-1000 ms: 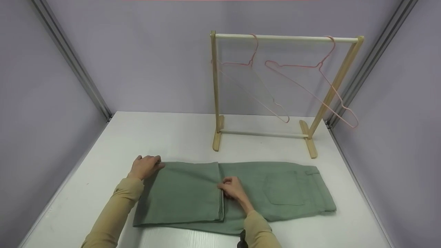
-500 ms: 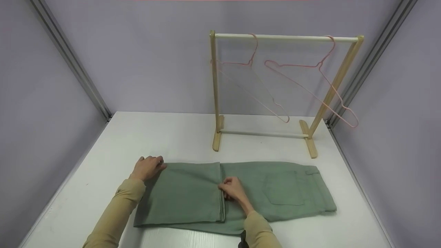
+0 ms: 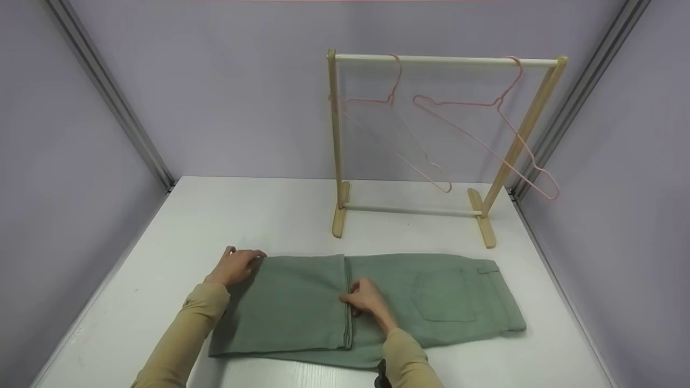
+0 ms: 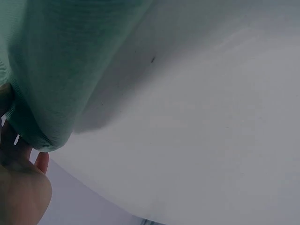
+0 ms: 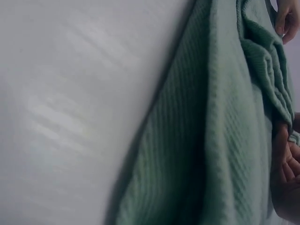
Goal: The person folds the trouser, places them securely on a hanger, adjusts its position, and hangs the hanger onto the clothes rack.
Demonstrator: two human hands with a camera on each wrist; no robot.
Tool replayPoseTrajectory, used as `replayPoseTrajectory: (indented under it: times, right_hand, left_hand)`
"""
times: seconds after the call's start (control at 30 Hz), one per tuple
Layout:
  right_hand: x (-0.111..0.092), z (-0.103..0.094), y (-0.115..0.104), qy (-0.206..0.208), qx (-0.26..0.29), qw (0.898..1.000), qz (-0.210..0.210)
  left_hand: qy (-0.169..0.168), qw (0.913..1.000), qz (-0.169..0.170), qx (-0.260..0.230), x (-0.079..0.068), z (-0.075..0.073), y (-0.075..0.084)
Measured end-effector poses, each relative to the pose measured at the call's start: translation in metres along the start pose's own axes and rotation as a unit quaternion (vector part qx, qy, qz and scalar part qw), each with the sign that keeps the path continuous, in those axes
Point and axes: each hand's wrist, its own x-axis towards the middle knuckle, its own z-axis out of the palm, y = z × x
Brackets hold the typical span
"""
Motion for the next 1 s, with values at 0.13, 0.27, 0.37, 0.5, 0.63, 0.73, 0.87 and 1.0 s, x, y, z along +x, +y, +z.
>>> replayPoseTrajectory:
  times: [0.13,0.27,0.37,0.5,0.63,0.73,0.87,1.0]
  right_hand:
    - [-0.001,-0.002,0.002,-0.010,0.031,0.999,-0.005]
    - [-0.001,-0.003,0.003,-0.011,0.046,0.999,-0.018]
    - [-0.002,-0.002,0.005,-0.012,0.058,0.998,-0.024]
    - [-0.002,-0.002,0.008,-0.012,0.071,0.997,-0.035]
    - [-0.003,-0.002,0.010,-0.012,0.074,0.996,-0.043]
    - [-0.003,-0.002,0.010,-0.015,0.078,0.996,-0.048]
    - [-0.004,-0.004,0.012,-0.018,0.088,0.995,-0.053]
    - [-0.004,-0.006,0.015,-0.021,0.102,0.993,-0.050]
  left_hand:
    - [-0.002,0.9998,-0.014,0.013,0.001,0.000,0.002]
    - [-0.002,0.9994,-0.025,0.024,0.003,0.001,0.003]
    - [-0.002,0.9992,-0.030,0.027,0.004,0.002,0.003]
    - [-0.002,0.9989,-0.031,0.036,0.005,0.003,0.004]
    - [-0.005,0.9986,-0.030,0.044,0.005,0.002,0.005]
    - [-0.005,0.9985,-0.031,0.045,0.004,0.001,0.005]
    - [0.002,0.9987,-0.028,0.043,0.003,0.001,0.005]
    - [0.015,0.9986,-0.021,0.047,0.001,-0.001,0.007]
